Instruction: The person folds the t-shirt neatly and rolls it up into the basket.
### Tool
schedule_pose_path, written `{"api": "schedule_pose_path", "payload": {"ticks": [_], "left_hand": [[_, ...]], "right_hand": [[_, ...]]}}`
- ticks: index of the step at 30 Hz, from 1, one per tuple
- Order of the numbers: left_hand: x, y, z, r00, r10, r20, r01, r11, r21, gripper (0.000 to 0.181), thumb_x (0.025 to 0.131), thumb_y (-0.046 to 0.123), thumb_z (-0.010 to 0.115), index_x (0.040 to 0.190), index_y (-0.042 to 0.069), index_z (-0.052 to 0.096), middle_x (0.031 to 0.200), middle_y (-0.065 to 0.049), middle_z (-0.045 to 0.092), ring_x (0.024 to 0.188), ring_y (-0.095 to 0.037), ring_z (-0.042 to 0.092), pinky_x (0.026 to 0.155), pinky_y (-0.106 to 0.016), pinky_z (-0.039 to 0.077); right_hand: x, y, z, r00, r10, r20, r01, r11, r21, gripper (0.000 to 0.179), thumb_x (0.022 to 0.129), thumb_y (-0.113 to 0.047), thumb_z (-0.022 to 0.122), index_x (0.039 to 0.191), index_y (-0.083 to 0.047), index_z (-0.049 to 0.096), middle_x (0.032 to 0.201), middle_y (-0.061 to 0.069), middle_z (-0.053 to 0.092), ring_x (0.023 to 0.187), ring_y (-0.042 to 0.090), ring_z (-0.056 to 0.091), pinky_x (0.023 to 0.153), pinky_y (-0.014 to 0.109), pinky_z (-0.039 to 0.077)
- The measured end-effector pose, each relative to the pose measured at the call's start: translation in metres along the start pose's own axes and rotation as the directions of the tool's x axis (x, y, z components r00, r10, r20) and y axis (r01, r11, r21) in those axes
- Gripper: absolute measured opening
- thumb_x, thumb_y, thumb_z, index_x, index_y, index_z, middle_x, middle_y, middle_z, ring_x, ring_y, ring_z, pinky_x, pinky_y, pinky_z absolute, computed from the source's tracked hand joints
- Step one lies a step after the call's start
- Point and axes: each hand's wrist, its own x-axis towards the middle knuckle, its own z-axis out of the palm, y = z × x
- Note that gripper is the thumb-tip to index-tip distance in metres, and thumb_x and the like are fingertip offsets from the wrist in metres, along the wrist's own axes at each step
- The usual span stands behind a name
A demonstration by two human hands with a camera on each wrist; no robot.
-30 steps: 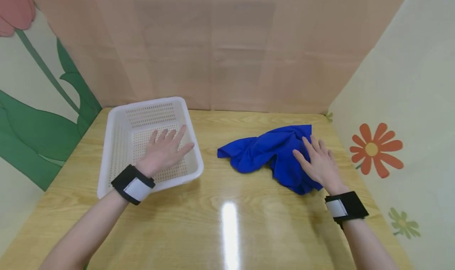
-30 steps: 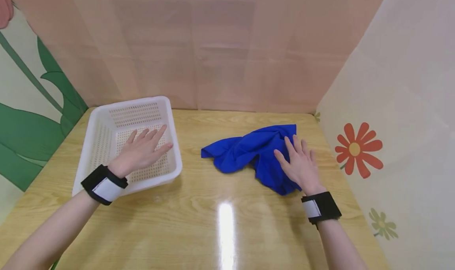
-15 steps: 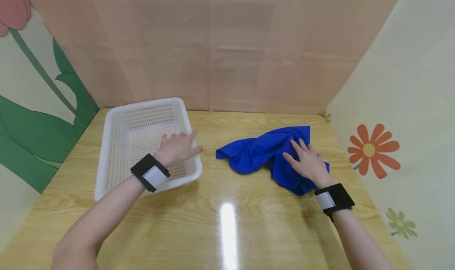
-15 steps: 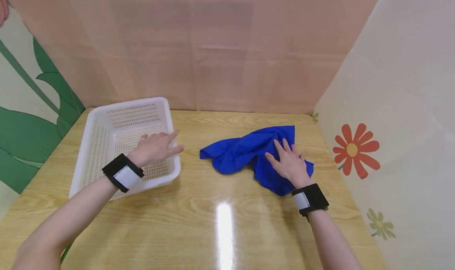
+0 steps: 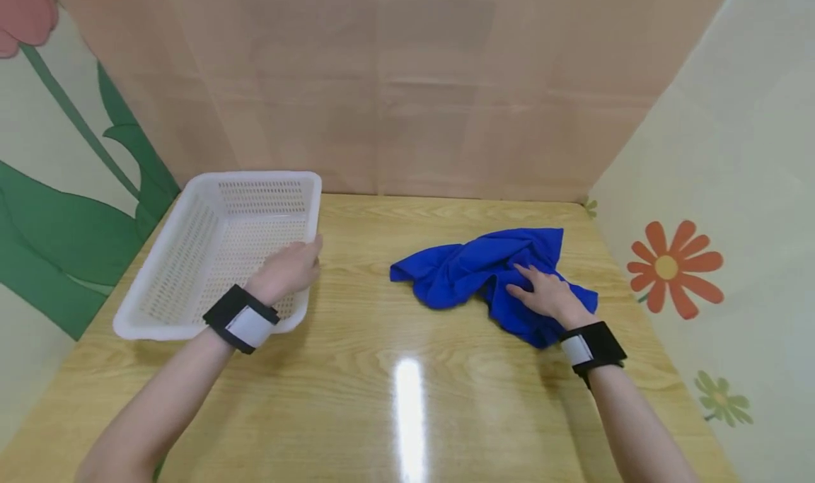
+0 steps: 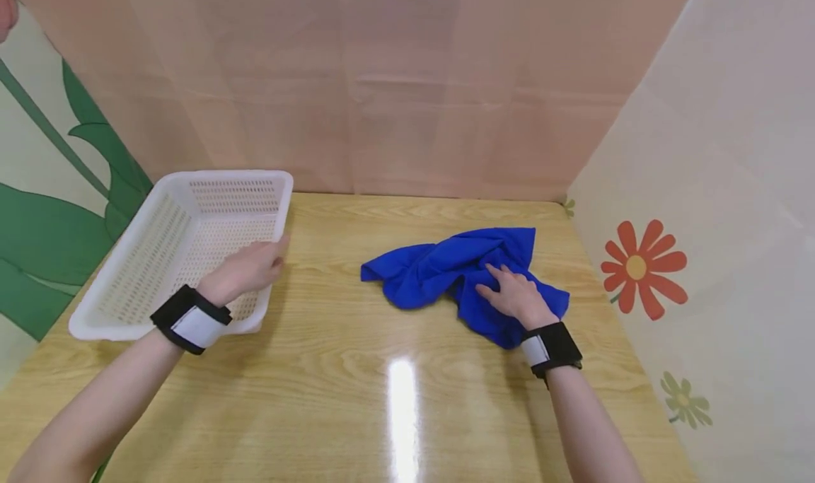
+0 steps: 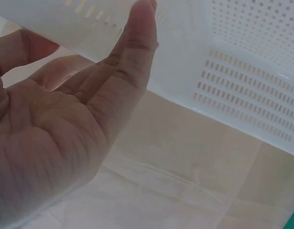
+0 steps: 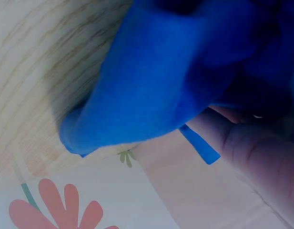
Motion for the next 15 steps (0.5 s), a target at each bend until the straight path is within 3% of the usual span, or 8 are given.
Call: {"api": "schedule_pose_path", "payload": {"ticks": [4,8,11,15], "left_hand": [[-0.005,-0.010,-0.001,1.000,-0.006,-0.002,0.006,1.000,-0.028,0.062,0.098,0.002,0.042,0.156,-0.006,0.023,0.096,-0.022,0.064,0.055,-0.012,0.041,0.050,-0.024,0.037],[-0.013,-0.022,-0.005,0.999,-0.033,-0.004,0.033,0.999,-0.040,0.064,0.096,0.000,0.046,0.156,-0.007,0.022,0.134,-0.034,0.056,0.067,-0.020,0.052,0.059,-0.030,0.045],[-0.018,-0.032,-0.008,0.998,-0.058,-0.003,0.058,0.997,-0.053,0.064,0.096,-0.001,0.047,0.156,-0.007,0.023,0.144,-0.037,0.047,0.086,-0.029,0.061,0.076,-0.042,0.054],[-0.022,-0.045,-0.014,0.995,-0.095,-0.013,0.094,0.994,-0.055,0.061,0.097,-0.001,0.045,0.155,-0.007,0.026,0.144,-0.038,0.046,0.104,-0.035,0.061,0.088,-0.050,0.054]], "right_hand": [[0.001,0.004,0.002,1.000,0.005,0.002,-0.005,1.000,-0.007,0.067,0.104,-0.044,0.049,0.155,-0.002,0.034,0.155,0.040,0.028,0.140,0.063,0.027,0.111,0.074,0.025],[0.002,0.002,0.000,1.000,0.002,0.005,-0.002,1.000,0.011,0.067,0.104,-0.042,0.050,0.154,-0.001,0.035,0.155,0.039,0.028,0.140,0.062,0.027,0.111,0.073,0.026],[0.002,0.001,-0.001,1.000,0.003,0.009,-0.003,1.000,0.015,0.067,0.104,-0.043,0.049,0.155,-0.001,0.034,0.155,0.039,0.029,0.140,0.062,0.028,0.111,0.073,0.026],[0.002,0.003,0.000,1.000,0.009,0.018,-0.009,1.000,0.020,0.069,0.104,-0.044,0.048,0.156,-0.002,0.032,0.156,0.038,0.028,0.140,0.062,0.027,0.112,0.073,0.026]]}}
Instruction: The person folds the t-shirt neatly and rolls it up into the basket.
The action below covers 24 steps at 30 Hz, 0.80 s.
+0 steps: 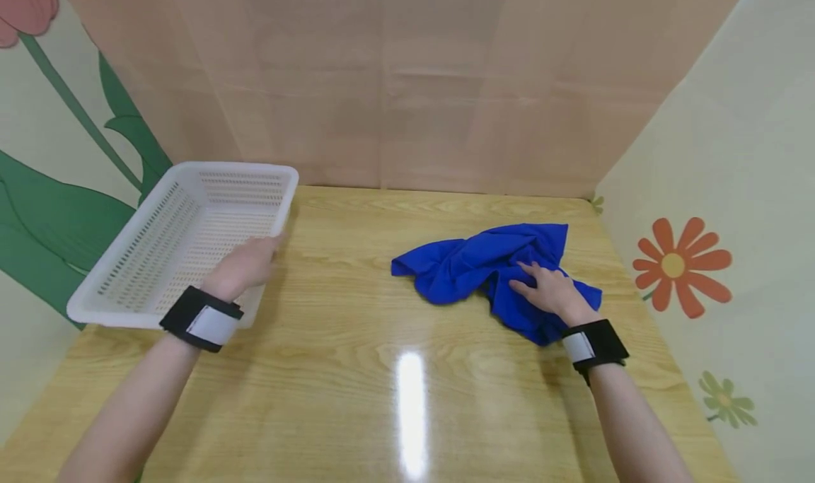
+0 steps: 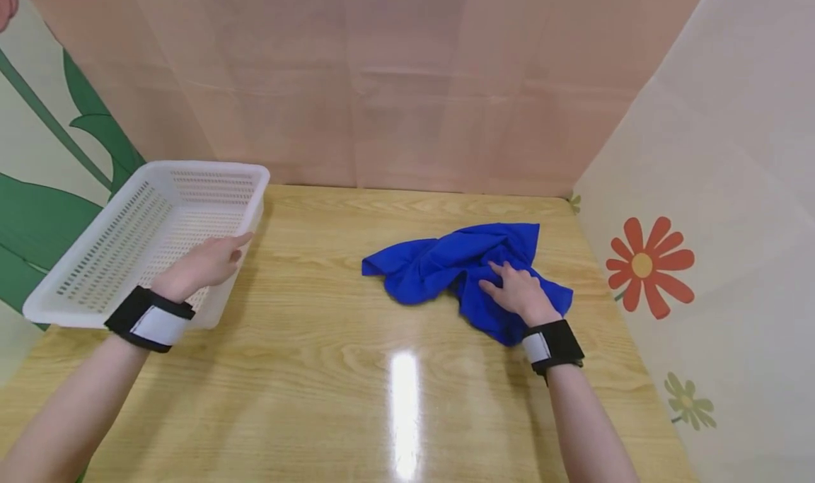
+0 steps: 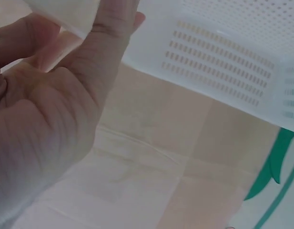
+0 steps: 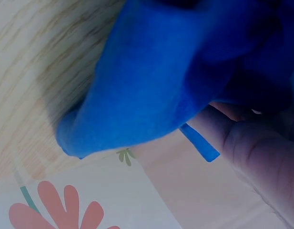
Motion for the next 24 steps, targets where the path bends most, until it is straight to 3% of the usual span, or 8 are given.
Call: {"api": "schedule_pose_path", "payload": {"ticks": [7,16,21,24], "left_hand": [[0.003,-0.020,-0.011,0.999,-0.042,-0.016,0.042,0.999,0.033,0.052,0.103,0.004,0.039,0.153,-0.004,0.032,0.136,-0.036,0.055,0.091,-0.030,0.062,0.069,-0.035,0.052],[0.008,-0.028,-0.017,0.997,-0.050,-0.057,0.052,0.998,0.047,0.050,0.101,0.001,0.042,0.150,-0.005,0.037,0.122,-0.035,0.062,0.076,-0.026,0.058,0.057,-0.029,0.044],[0.015,-0.033,-0.020,0.997,-0.049,-0.057,0.052,0.997,0.055,0.050,0.101,0.001,0.041,0.150,-0.007,0.036,0.112,-0.033,0.063,0.069,-0.023,0.053,0.056,-0.029,0.041],[0.020,-0.036,-0.023,0.996,-0.056,-0.063,0.060,0.996,0.070,0.050,0.100,-0.001,0.041,0.149,-0.008,0.036,0.121,-0.036,0.061,0.076,-0.027,0.057,0.061,-0.031,0.045]], "right_hand": [[0.001,0.002,0.001,1.000,-0.002,0.001,0.002,1.000,-0.002,0.069,0.104,-0.045,0.048,0.156,-0.002,0.031,0.156,0.038,0.029,0.140,0.062,0.028,0.111,0.073,0.026],[-0.001,0.005,0.001,1.000,0.003,-0.012,-0.003,1.000,-0.012,0.069,0.104,-0.044,0.048,0.156,-0.001,0.032,0.155,0.039,0.029,0.139,0.062,0.029,0.110,0.074,0.027],[-0.001,0.004,0.002,0.999,-0.010,-0.037,0.009,0.999,-0.036,0.067,0.104,-0.043,0.049,0.154,-0.001,0.036,0.153,0.038,0.033,0.138,0.061,0.033,0.110,0.072,0.030],[-0.002,0.001,0.003,0.999,-0.019,-0.050,0.017,0.999,-0.038,0.065,0.104,-0.042,0.051,0.152,0.000,0.039,0.153,0.037,0.035,0.138,0.060,0.034,0.110,0.072,0.030]]}}
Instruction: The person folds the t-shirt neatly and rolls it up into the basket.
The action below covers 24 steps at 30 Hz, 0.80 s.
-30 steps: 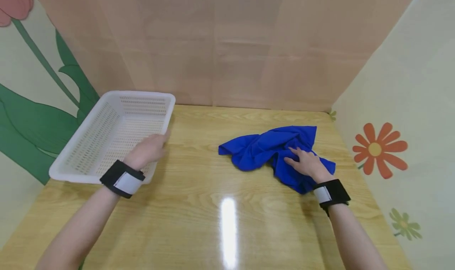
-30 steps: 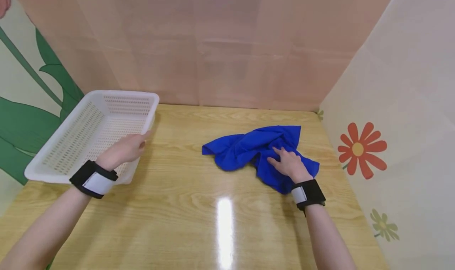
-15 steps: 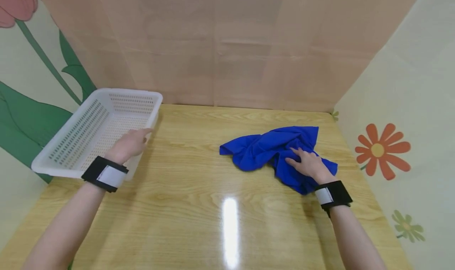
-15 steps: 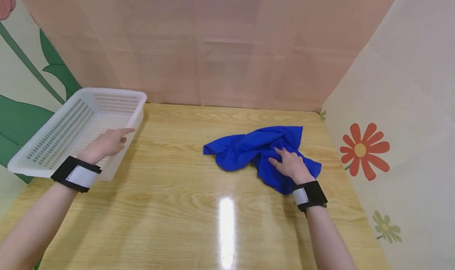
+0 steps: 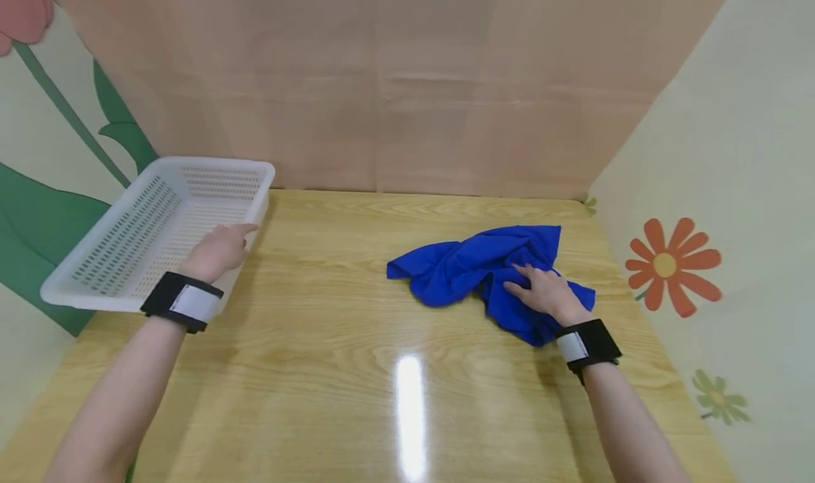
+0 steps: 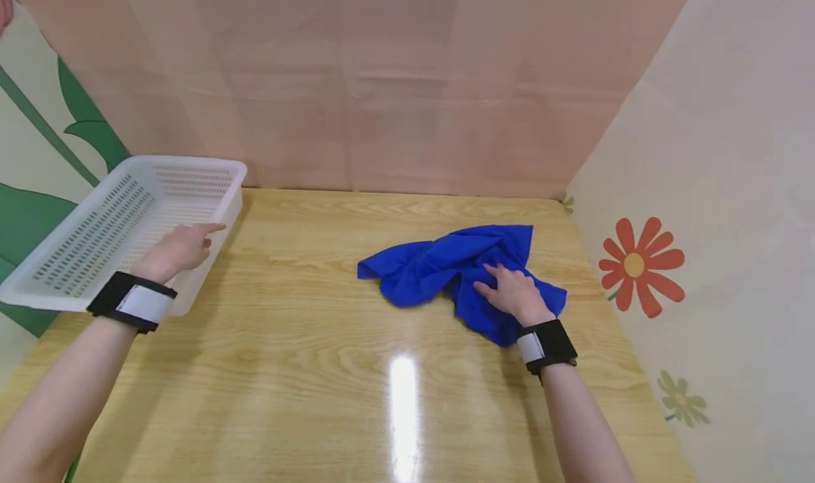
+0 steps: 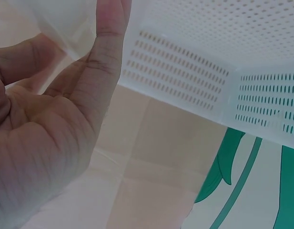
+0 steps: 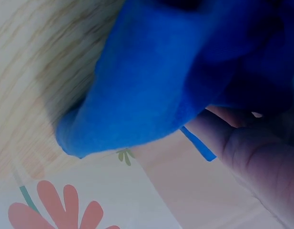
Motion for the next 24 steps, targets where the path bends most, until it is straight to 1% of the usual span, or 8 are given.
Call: {"api": "schedule_pose_path", "payload": {"ticks": [4,9,13,16,19,21,22,24], "left_hand": [[0.008,-0.004,-0.003,0.999,-0.033,-0.002,0.033,0.999,0.011,0.050,0.100,-0.001,0.038,0.149,-0.007,0.036,0.129,-0.038,0.057,0.085,-0.032,0.059,0.069,-0.038,0.050],[0.014,-0.004,-0.003,0.997,-0.071,-0.013,0.071,0.997,0.007,0.050,0.100,0.001,0.037,0.150,-0.006,0.036,0.135,-0.038,0.053,0.091,-0.035,0.058,0.081,-0.049,0.053],[0.007,0.005,0.003,0.997,-0.054,-0.055,0.058,0.995,0.080,0.051,0.099,0.005,0.044,0.149,-0.004,0.037,0.149,-0.037,0.038,0.107,-0.052,0.059,0.090,-0.066,0.050],[-0.003,0.025,0.015,0.991,0.024,-0.130,-0.002,0.987,0.161,0.050,0.100,0.012,0.049,0.148,0.000,0.040,0.156,-0.034,0.028,0.126,-0.058,0.047,0.098,-0.073,0.042],[-0.009,0.050,0.031,0.973,0.123,-0.195,-0.086,0.979,0.186,0.048,0.102,0.020,0.051,0.147,0.003,0.045,0.155,-0.030,0.034,0.139,-0.053,0.037,0.108,-0.069,0.036],[-0.009,0.065,0.044,0.964,0.179,-0.198,-0.151,0.977,0.148,0.051,0.102,0.024,0.052,0.149,0.005,0.044,0.157,-0.028,0.035,0.146,-0.050,0.030,0.114,-0.067,0.030],[-0.008,0.072,0.050,0.960,0.209,-0.189,-0.187,0.974,0.125,0.053,0.102,0.027,0.054,0.149,0.005,0.044,0.157,-0.028,0.036,0.146,-0.050,0.030,0.115,-0.067,0.029],[-0.004,0.084,0.064,0.955,0.263,-0.139,-0.256,0.964,0.065,0.057,0.103,0.033,0.055,0.152,0.008,0.042,0.156,-0.026,0.039,0.145,-0.049,0.033,0.117,-0.066,0.027]], "right_hand": [[0.001,-0.001,0.002,1.000,-0.002,-0.009,0.002,1.000,-0.005,0.064,0.103,-0.042,0.052,0.151,-0.001,0.042,0.153,0.036,0.037,0.140,0.059,0.034,0.112,0.072,0.028],[0.004,-0.001,0.003,0.999,-0.015,-0.052,0.014,1.000,-0.021,0.062,0.102,-0.040,0.055,0.147,0.002,0.047,0.150,0.034,0.043,0.138,0.055,0.038,0.112,0.069,0.031],[0.006,-0.002,0.003,0.998,-0.015,-0.060,0.014,1.000,-0.021,0.061,0.101,-0.039,0.056,0.145,0.002,0.049,0.148,0.033,0.047,0.137,0.054,0.042,0.110,0.067,0.034],[0.006,-0.002,0.001,0.998,-0.009,-0.064,0.007,1.000,-0.028,0.061,0.101,-0.041,0.057,0.143,0.002,0.052,0.146,0.033,0.048,0.135,0.053,0.044,0.109,0.066,0.037],[0.006,-0.001,0.001,0.996,-0.001,-0.086,-0.003,0.999,-0.041,0.059,0.100,-0.041,0.058,0.139,0.004,0.056,0.141,0.033,0.053,0.130,0.053,0.050,0.105,0.065,0.041],[0.007,0.001,0.000,0.994,-0.004,-0.107,-0.001,0.999,-0.045,0.057,0.099,-0.041,0.059,0.133,0.005,0.061,0.127,0.031,0.064,0.111,0.049,0.062,0.094,0.060,0.050],[0.008,0.001,-0.001,0.993,-0.004,-0.116,0.000,0.999,-0.042,0.055,0.099,-0.040,0.060,0.129,0.006,0.063,0.116,0.028,0.068,0.099,0.044,0.066,0.086,0.054,0.053],[0.011,0.000,-0.002,0.991,-0.012,-0.133,0.008,0.999,-0.036,0.049,0.099,-0.038,0.061,0.119,0.005,0.068,0.093,0.019,0.067,0.076,0.033,0.063,0.067,0.042,0.049]]}}
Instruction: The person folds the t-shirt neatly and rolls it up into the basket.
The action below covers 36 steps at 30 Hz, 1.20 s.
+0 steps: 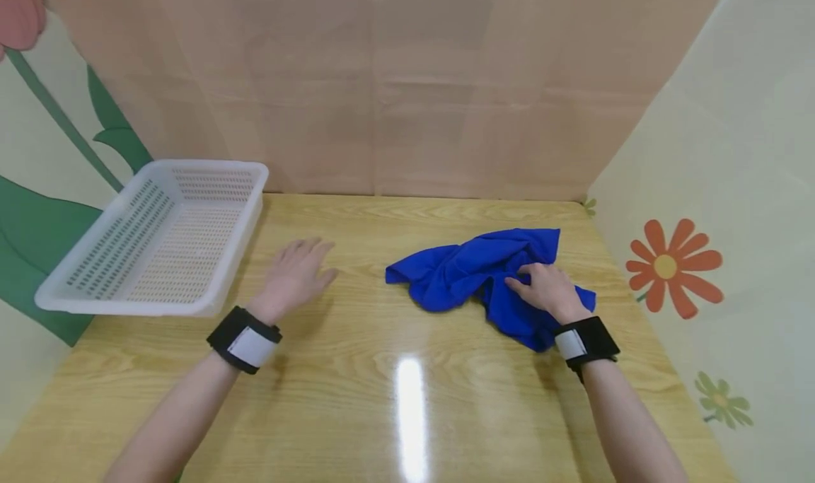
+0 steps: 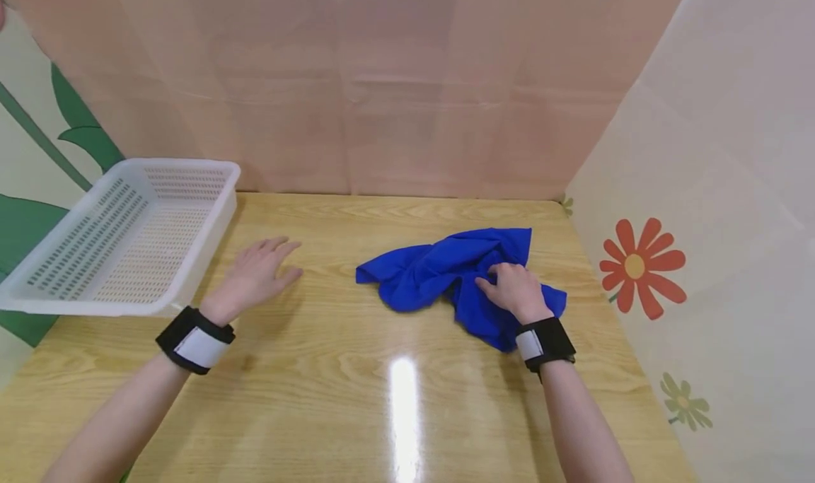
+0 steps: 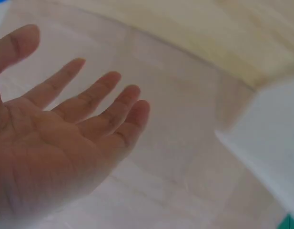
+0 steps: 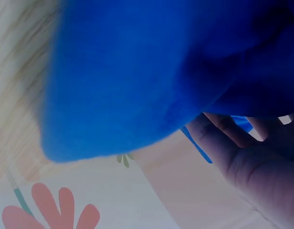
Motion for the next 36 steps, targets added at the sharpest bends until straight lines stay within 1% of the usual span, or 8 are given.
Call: {"api": "schedule_pose_path", "payload": {"ticks": [4,9,12,16,20,23,30,36], "left_hand": [[0.014,0.018,0.032,0.983,0.158,0.097,-0.148,0.984,-0.101,0.071,0.097,0.042,0.065,0.155,0.014,0.037,0.152,-0.020,0.045,0.139,-0.044,0.042,0.114,-0.062,0.034],[0.034,0.032,0.061,0.945,0.275,0.177,-0.248,0.955,-0.160,0.088,0.085,0.042,0.080,0.157,0.021,0.034,0.154,-0.015,0.041,0.142,-0.041,0.038,0.115,-0.063,0.032],[0.046,0.032,0.070,0.940,0.294,0.173,-0.268,0.950,-0.160,0.068,0.086,0.038,0.079,0.145,0.018,0.050,0.147,-0.014,0.048,0.136,-0.039,0.045,0.113,-0.060,0.036],[0.056,0.019,0.072,0.971,0.233,0.060,-0.212,0.946,-0.244,0.023,0.097,0.027,0.067,0.112,0.010,0.071,0.114,-0.010,0.070,0.105,-0.027,0.065,0.092,-0.042,0.052],[0.057,-0.002,0.063,0.994,0.096,-0.053,-0.109,0.906,-0.409,0.019,0.100,0.018,0.063,0.096,0.004,0.075,0.088,-0.010,0.074,0.078,-0.019,0.068,0.069,-0.027,0.052],[0.052,-0.008,0.058,0.993,0.106,-0.045,-0.115,0.887,-0.447,0.018,0.096,0.020,0.069,0.098,0.004,0.076,0.088,-0.010,0.073,0.077,-0.018,0.067,0.069,-0.025,0.052],[0.039,0.016,0.068,0.930,0.315,0.188,-0.282,0.942,-0.182,0.069,0.078,0.059,0.079,0.131,0.017,0.065,0.128,-0.007,0.066,0.113,-0.025,0.057,0.099,-0.045,0.047],[0.038,0.020,0.077,0.934,0.347,0.086,-0.338,0.935,-0.103,0.024,0.089,0.032,0.077,0.106,0.015,0.074,0.111,-0.002,0.073,0.106,-0.024,0.059,0.096,-0.045,0.046]], "right_hand": [[0.001,-0.008,0.000,1.000,-0.028,-0.014,0.028,0.999,0.020,0.038,0.097,-0.037,0.064,0.100,0.001,0.073,0.080,0.011,0.060,0.064,0.022,0.054,0.057,0.032,0.037],[0.004,-0.030,0.001,0.989,-0.151,0.001,0.149,0.980,0.129,0.032,0.097,-0.037,0.066,0.095,-0.006,0.075,0.105,0.018,0.066,0.094,0.032,0.061,0.077,0.044,0.048],[0.008,-0.041,0.001,0.979,-0.202,0.030,0.187,0.944,0.273,0.032,0.098,-0.039,0.064,0.103,-0.008,0.075,0.114,0.017,0.066,0.108,0.034,0.059,0.089,0.050,0.048],[0.011,-0.042,0.002,0.982,-0.189,-0.015,0.182,0.915,0.361,0.039,0.099,-0.038,0.063,0.117,-0.005,0.071,0.120,0.019,0.067,0.116,0.037,0.058,0.099,0.056,0.046],[0.013,-0.033,0.004,0.993,-0.098,-0.072,0.117,0.937,0.330,0.049,0.099,-0.034,0.064,0.130,0.004,0.059,0.130,0.030,0.059,0.121,0.045,0.055,0.099,0.061,0.046],[0.013,-0.025,0.004,0.999,-0.004,-0.041,0.017,0.945,0.327,0.065,0.099,-0.034,0.063,0.143,0.008,0.042,0.138,0.038,0.048,0.125,0.051,0.050,0.099,0.063,0.045],[0.018,-0.019,0.001,0.984,0.101,0.145,-0.140,0.947,0.290,0.086,0.097,-0.048,0.061,0.150,0.011,0.029,0.135,0.041,0.052,0.123,0.051,0.055,0.101,0.061,0.047],[0.017,-0.017,0.001,0.976,0.093,0.199,-0.144,0.955,0.261,0.076,0.095,-0.051,0.062,0.139,0.011,0.048,0.129,0.037,0.059,0.116,0.046,0.061,0.093,0.054,0.053]]}}
